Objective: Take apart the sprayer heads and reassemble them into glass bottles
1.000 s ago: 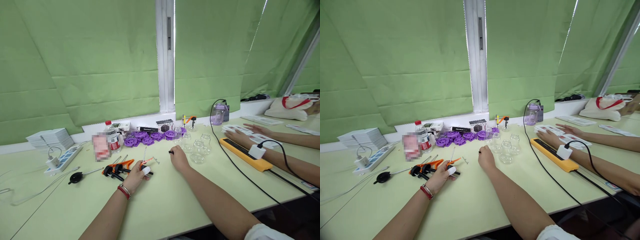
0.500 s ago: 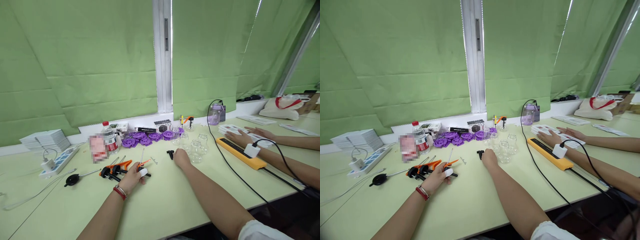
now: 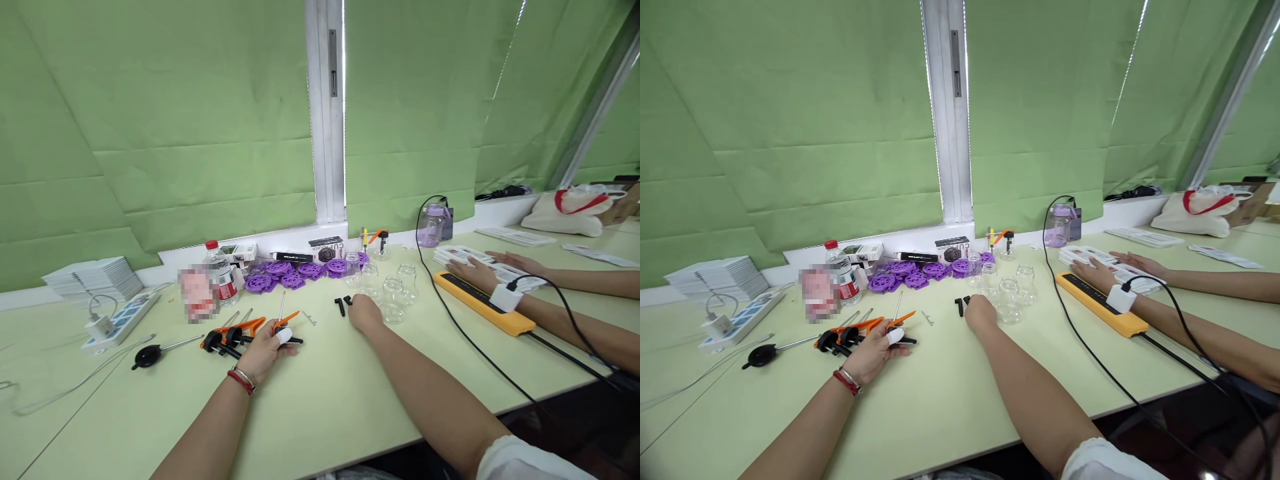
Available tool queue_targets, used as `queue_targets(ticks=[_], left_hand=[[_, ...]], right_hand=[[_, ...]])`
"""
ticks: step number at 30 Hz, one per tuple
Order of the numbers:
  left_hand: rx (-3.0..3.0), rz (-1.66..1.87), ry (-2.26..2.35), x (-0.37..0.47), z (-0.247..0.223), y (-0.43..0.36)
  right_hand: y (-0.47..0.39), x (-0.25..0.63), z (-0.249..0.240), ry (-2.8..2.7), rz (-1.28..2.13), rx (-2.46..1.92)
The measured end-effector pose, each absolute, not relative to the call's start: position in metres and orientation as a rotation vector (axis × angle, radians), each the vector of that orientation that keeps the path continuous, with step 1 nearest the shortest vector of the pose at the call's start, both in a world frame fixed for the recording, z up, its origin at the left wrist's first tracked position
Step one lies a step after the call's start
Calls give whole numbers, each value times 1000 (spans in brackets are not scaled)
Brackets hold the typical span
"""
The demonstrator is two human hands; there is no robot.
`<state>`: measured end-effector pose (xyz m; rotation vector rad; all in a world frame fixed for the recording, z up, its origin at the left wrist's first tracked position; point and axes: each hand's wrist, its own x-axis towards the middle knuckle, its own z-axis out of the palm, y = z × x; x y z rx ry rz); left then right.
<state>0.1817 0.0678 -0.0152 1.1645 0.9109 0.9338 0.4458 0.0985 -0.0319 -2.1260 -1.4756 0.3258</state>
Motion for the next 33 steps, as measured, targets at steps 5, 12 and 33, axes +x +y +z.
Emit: queue_targets(ticks=[5,12,33], left_hand=[[1135,993,871,181,-16,69],[1140,1089,773,183,-9,65],[1285,1002,745,187,-1,56]], right_hand=[[90,435,-22,-1541,429,-1799],[70,419,-18,-1312,1385,-994],[57,398,-25,-1480,1720,-1078]])
